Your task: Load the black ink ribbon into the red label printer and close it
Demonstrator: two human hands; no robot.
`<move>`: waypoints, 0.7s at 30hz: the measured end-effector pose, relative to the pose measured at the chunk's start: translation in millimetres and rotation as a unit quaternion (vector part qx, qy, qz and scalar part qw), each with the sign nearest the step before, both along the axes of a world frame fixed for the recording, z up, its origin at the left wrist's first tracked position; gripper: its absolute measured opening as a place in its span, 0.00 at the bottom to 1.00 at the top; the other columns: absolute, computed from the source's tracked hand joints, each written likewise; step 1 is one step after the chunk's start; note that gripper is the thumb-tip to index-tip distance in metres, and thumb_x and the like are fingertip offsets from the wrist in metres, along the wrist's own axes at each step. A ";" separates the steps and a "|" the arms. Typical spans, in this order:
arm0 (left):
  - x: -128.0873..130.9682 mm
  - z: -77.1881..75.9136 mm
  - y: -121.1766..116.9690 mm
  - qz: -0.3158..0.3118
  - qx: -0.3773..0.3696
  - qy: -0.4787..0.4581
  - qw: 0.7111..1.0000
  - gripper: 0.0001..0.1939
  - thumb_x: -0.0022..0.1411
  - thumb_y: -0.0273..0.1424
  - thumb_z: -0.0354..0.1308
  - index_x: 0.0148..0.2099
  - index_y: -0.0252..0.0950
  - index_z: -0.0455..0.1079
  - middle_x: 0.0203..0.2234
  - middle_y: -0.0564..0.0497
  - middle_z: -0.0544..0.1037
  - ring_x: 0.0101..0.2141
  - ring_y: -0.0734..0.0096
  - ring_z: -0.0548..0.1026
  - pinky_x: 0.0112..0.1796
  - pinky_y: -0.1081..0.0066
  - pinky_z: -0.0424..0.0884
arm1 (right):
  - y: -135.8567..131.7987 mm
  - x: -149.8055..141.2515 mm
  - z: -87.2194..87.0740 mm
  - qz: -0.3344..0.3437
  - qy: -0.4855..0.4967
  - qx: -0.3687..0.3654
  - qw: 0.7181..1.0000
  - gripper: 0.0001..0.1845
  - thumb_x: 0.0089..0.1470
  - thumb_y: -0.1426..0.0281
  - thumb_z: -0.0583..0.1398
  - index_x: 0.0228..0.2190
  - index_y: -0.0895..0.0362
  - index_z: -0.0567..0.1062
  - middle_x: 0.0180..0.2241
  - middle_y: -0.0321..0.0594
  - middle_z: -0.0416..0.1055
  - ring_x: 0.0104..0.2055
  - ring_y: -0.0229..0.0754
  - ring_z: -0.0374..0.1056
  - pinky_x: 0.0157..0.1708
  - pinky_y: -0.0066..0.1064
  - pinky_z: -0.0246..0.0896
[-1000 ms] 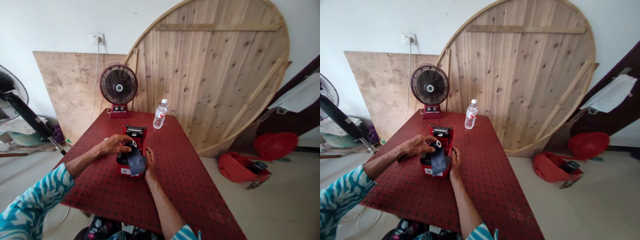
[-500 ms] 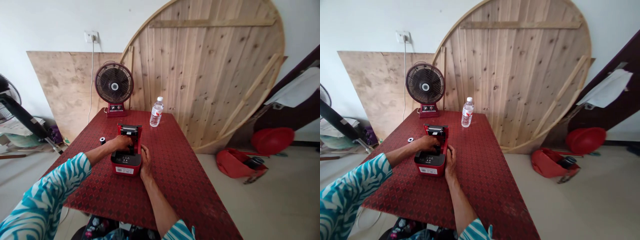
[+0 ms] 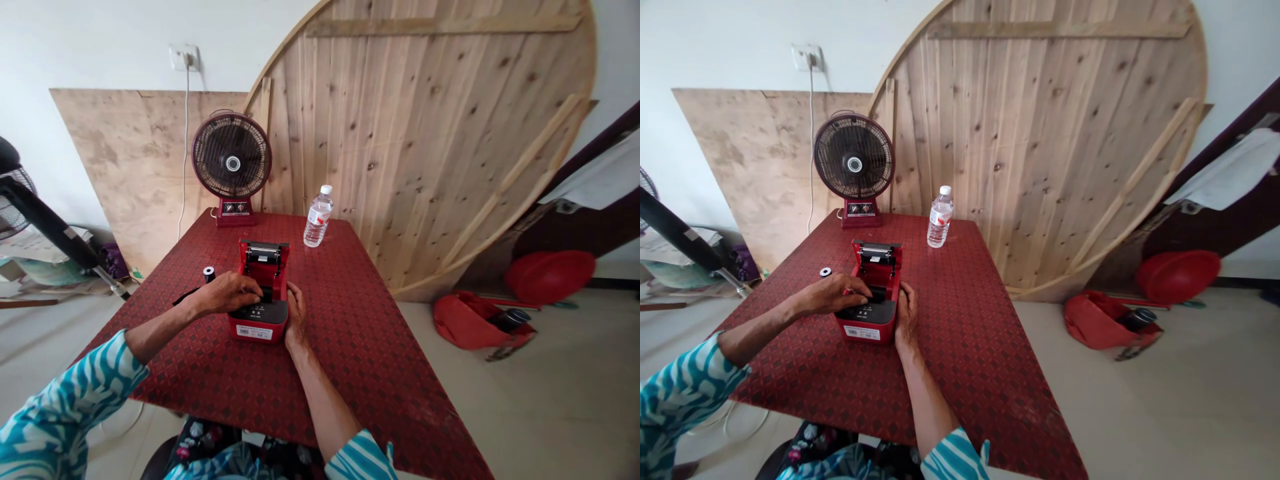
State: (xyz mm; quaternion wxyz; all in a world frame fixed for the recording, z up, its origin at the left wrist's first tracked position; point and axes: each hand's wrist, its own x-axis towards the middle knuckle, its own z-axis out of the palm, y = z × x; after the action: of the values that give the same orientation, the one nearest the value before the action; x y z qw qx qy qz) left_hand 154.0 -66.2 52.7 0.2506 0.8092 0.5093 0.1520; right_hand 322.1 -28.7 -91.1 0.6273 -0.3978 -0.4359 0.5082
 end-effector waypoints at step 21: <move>16.7 -41.8 -69.3 0.004 0.366 0.093 0.926 0.12 0.69 0.28 0.49 0.46 0.38 0.73 0.39 0.48 0.79 0.39 0.67 0.74 0.40 0.65 0.65 | 19.2 -0.7 10.1 -0.002 0.006 -0.023 1.000 0.27 0.51 0.51 0.57 0.48 0.53 0.72 0.51 0.42 0.71 0.53 0.47 0.65 0.50 0.40 0.59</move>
State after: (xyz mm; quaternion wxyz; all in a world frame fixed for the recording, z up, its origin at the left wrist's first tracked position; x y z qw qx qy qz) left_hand 170.7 -135.5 10.9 -0.1122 0.8529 0.4424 0.2535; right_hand 321.3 -9.5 -81.1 0.6220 -0.4099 -0.4194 0.5189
